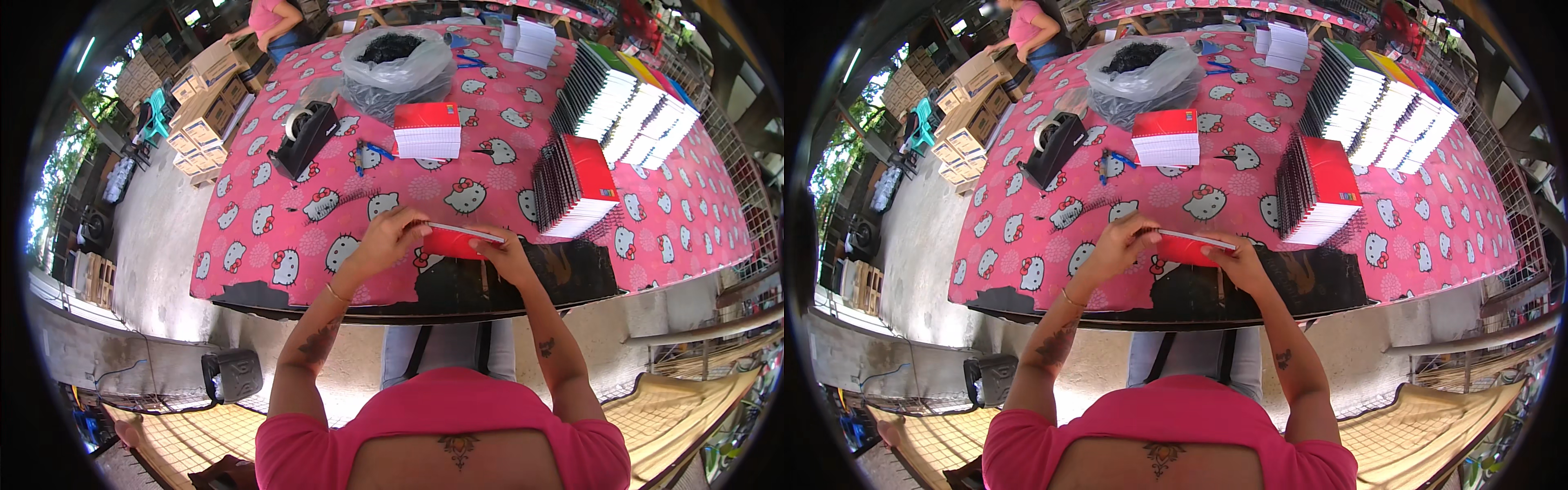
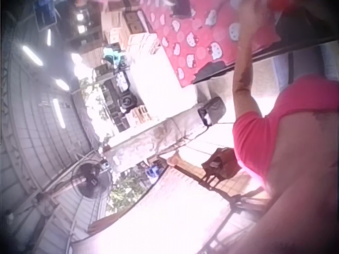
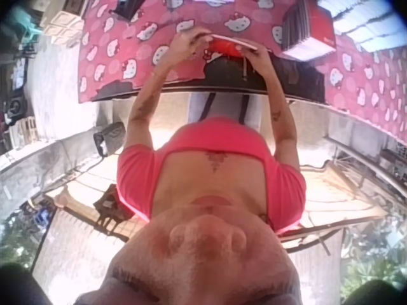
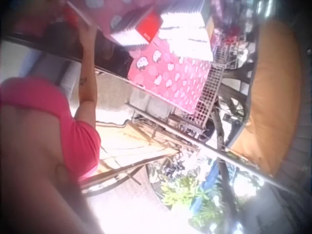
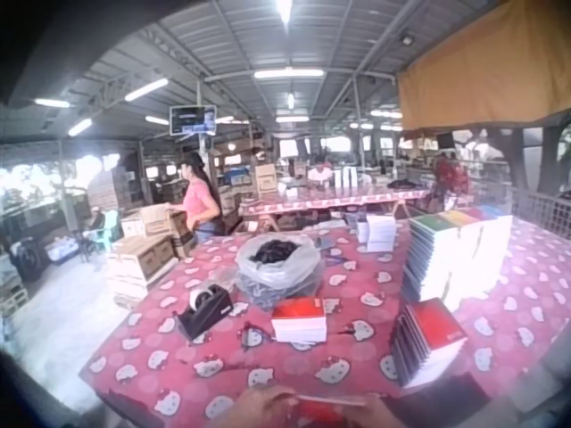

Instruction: The person takes spiral notebooks from a stack and applies a clear plastic wrap or band around each one by hand before placing them in another stack.

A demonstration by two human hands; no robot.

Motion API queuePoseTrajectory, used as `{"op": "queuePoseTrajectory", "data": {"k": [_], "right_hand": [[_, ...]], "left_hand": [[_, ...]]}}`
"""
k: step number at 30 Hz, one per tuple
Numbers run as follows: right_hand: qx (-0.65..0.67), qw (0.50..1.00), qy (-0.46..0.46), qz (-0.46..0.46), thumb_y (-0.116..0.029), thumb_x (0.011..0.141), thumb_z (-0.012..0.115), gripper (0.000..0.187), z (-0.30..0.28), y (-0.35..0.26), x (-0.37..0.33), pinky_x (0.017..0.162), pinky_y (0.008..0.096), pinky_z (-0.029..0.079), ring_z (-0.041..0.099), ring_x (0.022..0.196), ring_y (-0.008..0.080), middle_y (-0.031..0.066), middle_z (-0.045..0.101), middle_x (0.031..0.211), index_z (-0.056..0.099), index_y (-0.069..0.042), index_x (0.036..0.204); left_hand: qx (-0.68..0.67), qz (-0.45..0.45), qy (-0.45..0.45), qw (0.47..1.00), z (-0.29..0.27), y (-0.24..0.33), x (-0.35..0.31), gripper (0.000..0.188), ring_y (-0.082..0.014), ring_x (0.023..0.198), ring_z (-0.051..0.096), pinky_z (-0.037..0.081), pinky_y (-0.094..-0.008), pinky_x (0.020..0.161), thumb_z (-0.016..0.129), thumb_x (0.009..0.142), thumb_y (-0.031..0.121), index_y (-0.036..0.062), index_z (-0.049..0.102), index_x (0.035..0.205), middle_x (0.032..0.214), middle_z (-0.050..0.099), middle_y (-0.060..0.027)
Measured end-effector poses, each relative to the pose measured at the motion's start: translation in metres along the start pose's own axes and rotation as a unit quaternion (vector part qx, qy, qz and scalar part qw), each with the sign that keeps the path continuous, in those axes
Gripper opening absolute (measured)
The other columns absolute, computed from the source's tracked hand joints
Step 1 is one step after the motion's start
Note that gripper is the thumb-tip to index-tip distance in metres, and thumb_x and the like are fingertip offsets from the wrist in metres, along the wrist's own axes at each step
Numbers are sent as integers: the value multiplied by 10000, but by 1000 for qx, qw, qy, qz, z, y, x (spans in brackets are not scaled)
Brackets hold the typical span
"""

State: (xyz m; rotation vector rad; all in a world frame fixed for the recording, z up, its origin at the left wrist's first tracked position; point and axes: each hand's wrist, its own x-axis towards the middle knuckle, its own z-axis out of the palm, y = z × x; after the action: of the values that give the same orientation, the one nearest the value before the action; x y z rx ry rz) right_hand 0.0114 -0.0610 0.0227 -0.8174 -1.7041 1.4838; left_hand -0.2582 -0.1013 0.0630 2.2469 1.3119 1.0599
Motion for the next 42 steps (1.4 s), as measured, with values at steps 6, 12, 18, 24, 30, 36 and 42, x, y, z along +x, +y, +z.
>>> {"op": "queuePoseTrajectory", "data": {"k": [6, 12, 18, 24, 30, 36, 42], "right_hand": [[10, 1000, -2, -23, -62, 946, 637, 282, 5, -13, -2, 909, 270, 489, 613, 994, 105, 65, 703, 1093, 656, 24, 1215], [28, 996, 81, -27, -80, 941, 648, 291, 22, -36, -7, 900, 273, 494, 622, 991, 109, 70, 706, 1084, 654, 24, 1213], [-7, 996, 79, -40, -93, 941, 651, 291, 29, -50, -8, 830, 257, 498, 616, 935, 94, 55, 706, 1050, 658, 14, 1211], [42, 995, 89, -20, -111, 945, 652, 305, 19, -56, -7, 759, 228, 489, 582, 850, 64, 20, 692, 1002, 656, -10, 1233], [83, 992, 88, -43, -102, 943, 650, 301, 16, -56, -14, 746, 235, 499, 594, 842, 70, 24, 699, 1014, 659, -13, 1231], [15, 998, 57, 27, -95, 951, 646, 309, 22, -67, -22, 840, 268, 508, 603, 926, 87, 34, 700, 1058, 657, -14, 1249], [-14, 998, 25, -48, -90, 938, 654, 307, 28, -48, -23, 858, 266, 507, 618, 948, 79, 42, 714, 1064, 662, -19, 1237]], "left_hand": [[106, 8, -25, 994, -7, 9, 3, 294, -311, 873, 618, 478, -413, 758, 648, 931, 280, 68, 627, 1133, 1116, 610, -131], [365, 10, 82, 927, 27, 54, -3, 694, -396, 1319, 427, 287, -584, 1068, 506, 959, 490, -4, 403, 1436, 1455, 411, -264], [378, -19, 113, 919, 29, 53, 3, 828, -400, 1488, 210, 69, -670, 1144, 462, 947, 552, -62, 312, 1482, 1557, 293, -263], [385, -1, 39, 922, 52, 66, -28, 891, -390, 1486, 220, 102, -670, 1143, 530, 887, 552, -58, 296, 1492, 1573, 280, -235], [380, -7, 7, 925, 42, 77, -12, 912, -410, 1457, 262, 166, -643, 1136, 540, 856, 598, -65, 353, 1454, 1529, 319, -281], [492, -1, 47, 870, 22, 86, 19, 891, -402, 1412, 342, 243, -623, 1106, 456, 883, 679, -37, 436, 1411, 1475, 412, -261], [385, 1, 61, 921, 45, 78, -7, 892, -416, 1447, 277, 200, -640, 1116, 542, 867, 615, -45, 376, 1444, 1519, 348, -254]]}}
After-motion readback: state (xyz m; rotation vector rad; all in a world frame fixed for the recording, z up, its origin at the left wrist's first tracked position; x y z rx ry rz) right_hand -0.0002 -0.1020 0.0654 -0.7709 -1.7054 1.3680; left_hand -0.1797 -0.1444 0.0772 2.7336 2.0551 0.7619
